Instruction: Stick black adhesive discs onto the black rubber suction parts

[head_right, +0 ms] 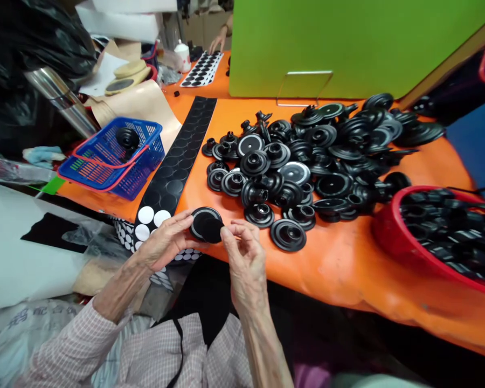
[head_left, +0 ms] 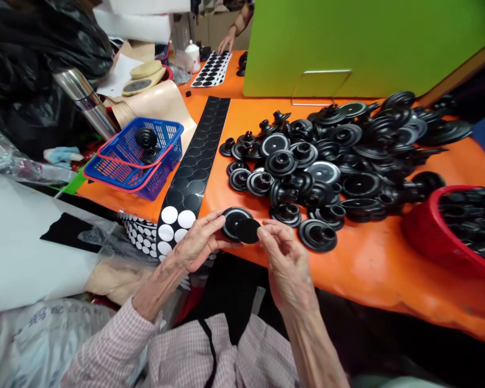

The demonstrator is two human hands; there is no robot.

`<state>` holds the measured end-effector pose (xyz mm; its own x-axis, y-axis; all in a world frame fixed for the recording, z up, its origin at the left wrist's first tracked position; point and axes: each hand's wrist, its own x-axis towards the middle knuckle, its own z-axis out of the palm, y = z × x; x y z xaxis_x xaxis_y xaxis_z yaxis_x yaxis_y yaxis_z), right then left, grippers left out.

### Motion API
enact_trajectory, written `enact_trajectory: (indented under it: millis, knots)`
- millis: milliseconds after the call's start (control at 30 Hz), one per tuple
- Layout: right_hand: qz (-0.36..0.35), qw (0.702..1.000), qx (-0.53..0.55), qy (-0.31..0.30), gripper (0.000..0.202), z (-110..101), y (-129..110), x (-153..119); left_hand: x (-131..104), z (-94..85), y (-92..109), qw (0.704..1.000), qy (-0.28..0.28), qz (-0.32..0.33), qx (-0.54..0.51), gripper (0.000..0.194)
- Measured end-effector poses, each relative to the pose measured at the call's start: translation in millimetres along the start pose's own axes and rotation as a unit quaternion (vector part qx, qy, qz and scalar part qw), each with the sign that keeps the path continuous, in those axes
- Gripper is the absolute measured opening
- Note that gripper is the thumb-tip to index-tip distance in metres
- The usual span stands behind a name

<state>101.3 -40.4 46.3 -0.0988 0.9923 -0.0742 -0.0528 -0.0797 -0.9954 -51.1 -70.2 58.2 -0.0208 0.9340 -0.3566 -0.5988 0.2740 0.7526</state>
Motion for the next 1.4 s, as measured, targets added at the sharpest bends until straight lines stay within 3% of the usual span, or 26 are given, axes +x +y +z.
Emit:
enact_trajectory:
  millis: [233,600,867,1067,1300,1400]
  knots:
    - [0.025,0.999,-0.008,0.024,0.026,15,0,-5,-2,0.3,-5,1.0,0.001,-0.009,0.011,0.03]
    - [0.017,0.999,-0.008,0.029,0.023,19,6,-6,-4,0.3,-7,1.0,-0.004,-0.003,0.018,0.033]
    - [-0.014,0.997,-0.069,0.043,0.021,21,7,-7,-5,2.6,-8,1.0,0.007,0.003,0.02,0.034]
    - [-0.076,0.985,-0.147,0.057,0.015,26,13,-11,-6,6.5,-9,0.997,0.058,0.022,0.052,0.037]
    - [-0.197,0.941,-0.267,0.062,0.011,32,14,-12,-8,2.7,-13,0.993,0.084,0.059,0.055,0.035]
    - [-0.213,0.934,-0.281,0.057,0.012,37,14,-13,-10,0.4,-13,0.992,0.094,0.065,0.057,0.035]
